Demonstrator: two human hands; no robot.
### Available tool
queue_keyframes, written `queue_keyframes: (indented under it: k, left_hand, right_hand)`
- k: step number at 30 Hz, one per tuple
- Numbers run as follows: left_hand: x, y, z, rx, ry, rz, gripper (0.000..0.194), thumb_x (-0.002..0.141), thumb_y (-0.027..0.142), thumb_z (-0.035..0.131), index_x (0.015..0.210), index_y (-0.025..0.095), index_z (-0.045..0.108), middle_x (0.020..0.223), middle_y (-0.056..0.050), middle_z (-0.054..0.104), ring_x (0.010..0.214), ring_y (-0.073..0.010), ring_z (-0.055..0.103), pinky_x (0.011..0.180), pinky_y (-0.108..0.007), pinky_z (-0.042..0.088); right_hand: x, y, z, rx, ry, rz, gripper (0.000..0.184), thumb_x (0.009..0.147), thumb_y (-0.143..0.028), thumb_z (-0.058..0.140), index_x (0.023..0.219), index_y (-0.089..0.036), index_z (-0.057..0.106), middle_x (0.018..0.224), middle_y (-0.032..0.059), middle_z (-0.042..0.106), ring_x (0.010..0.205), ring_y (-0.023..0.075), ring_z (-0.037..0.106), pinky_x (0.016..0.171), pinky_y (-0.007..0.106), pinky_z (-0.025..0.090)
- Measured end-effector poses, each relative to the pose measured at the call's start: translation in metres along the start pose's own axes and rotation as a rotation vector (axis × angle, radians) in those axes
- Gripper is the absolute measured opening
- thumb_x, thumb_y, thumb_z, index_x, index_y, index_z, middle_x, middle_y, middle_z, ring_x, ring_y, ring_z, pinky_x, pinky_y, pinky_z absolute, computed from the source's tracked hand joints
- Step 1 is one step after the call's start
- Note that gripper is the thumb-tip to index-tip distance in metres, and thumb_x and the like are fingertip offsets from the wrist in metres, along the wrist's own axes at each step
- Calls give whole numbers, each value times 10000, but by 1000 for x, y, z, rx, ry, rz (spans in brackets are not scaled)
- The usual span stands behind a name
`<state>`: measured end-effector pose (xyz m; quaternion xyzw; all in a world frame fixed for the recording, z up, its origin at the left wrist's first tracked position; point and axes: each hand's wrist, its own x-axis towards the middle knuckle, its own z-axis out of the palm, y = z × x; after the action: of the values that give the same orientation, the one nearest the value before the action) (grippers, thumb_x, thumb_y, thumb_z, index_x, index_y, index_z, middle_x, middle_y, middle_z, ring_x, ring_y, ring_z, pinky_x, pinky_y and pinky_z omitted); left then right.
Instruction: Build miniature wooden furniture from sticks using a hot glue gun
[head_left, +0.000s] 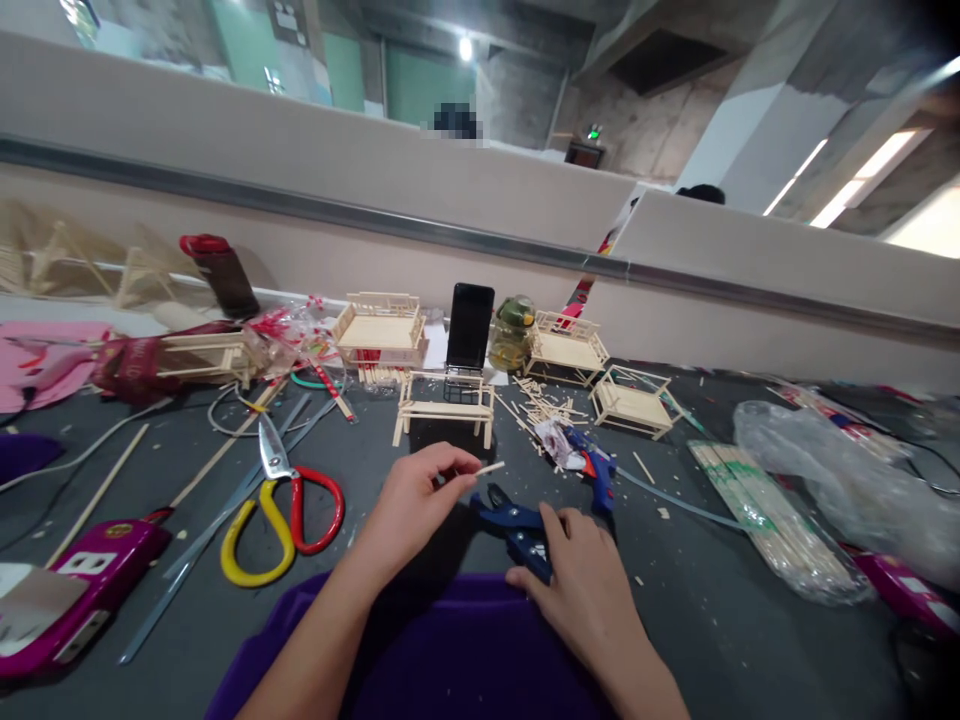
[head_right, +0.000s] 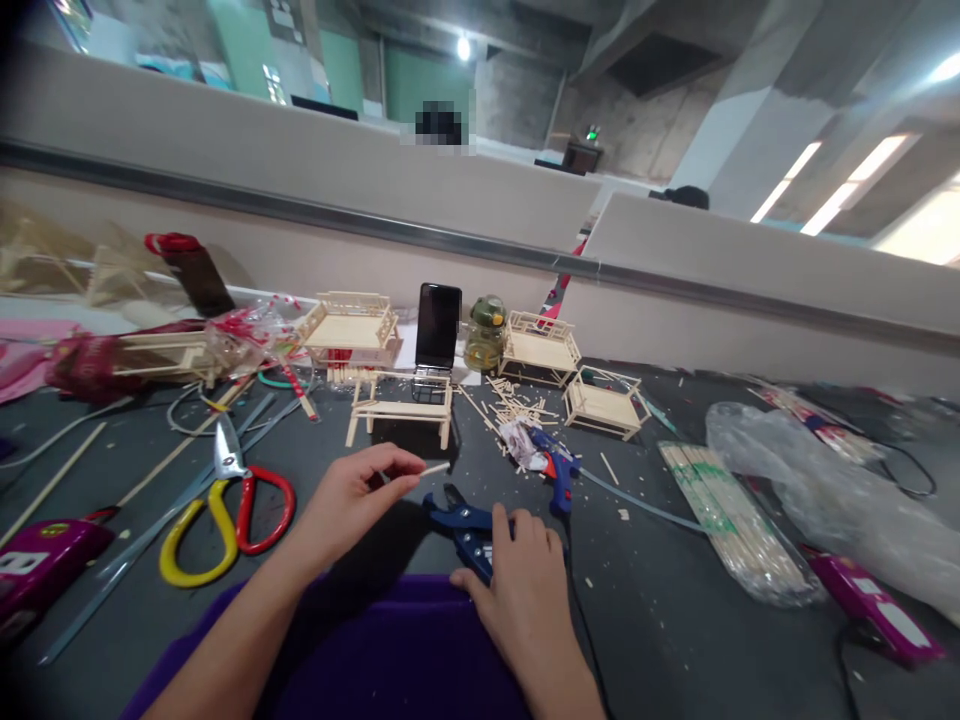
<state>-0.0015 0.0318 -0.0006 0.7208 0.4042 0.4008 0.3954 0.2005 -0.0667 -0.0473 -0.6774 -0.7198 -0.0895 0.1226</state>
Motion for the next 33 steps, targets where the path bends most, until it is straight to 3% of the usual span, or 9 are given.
queue_keyframes:
  k: [5,9,14,16,20,21,24,28,33]
  left_hand:
    - [-2,2,3,17,-177,72,142,807,199,597,843,218,732,824,-29,707,789,-168,624,734,-264,441]
    - [-1,4,-1,-46,-214,29,142,798,200,605,836,205,742,829,-39,720,787,-172,633,731,-264,451]
    - [-1,3,-22,-204,-212,-141,162,759,285,665,827,161,744,682,-45,693,614,-151,588,570,-244,447]
    - [-1,-2,-36,-270,-118,-191,215,747,340,684,843,157,741,704,-59,699,625,-158,595,559,-247,458]
    - [2,-24,-62,-372,471,-255,354,704,464,702,905,172,720,901,-79,707,753,-167,606,565,-225,451]
    - [3,-31,-66,-367,529,-285,394,649,468,743,910,174,718,886,-67,700,733,-157,592,547,-216,438]
    - [6,-46,-68,-374,461,-375,496,557,478,793,929,159,720,884,-64,688,720,-159,576,542,-226,435]
    - [8,-54,-59,-382,339,-399,515,598,488,774,974,141,721,841,-68,682,703,-151,556,522,-213,387]
    - [8,-55,-55,-445,295,-413,513,619,471,775,988,121,717,772,-55,663,653,-129,532,519,-211,357]
  right_hand:
    - [13,-2,-18,273,37,-27,452,854,-406,582,1245,-183,545,1193,144,598,1088,293,566,891,439,455]
    - [37,-16,-44,500,147,-151,243,919,-197,476,1112,-219,623,1011,80,627,961,202,581,820,328,471]
    - [67,-32,-52,412,170,-318,195,908,-183,500,954,-205,688,839,59,575,811,189,524,698,306,428]
    - [77,-36,-50,405,212,-312,192,908,-188,505,925,-209,696,840,57,569,818,190,507,716,316,415]
    - [95,-40,-40,409,330,-213,171,904,-223,535,912,-225,707,881,57,579,859,205,482,779,352,394]
    - [98,-41,-37,405,342,-202,165,901,-233,545,906,-230,710,873,54,582,861,207,477,785,356,389]
    - [105,-42,-24,392,352,-190,156,895,-239,561,899,-234,717,846,47,588,861,209,466,785,356,378]
    - [108,-42,-11,372,342,-177,166,903,-237,549,911,-228,714,853,49,591,868,208,457,788,352,370]
    - [109,-40,0,372,332,-149,168,905,-234,546,906,-216,713,845,48,590,872,205,460,786,339,373]
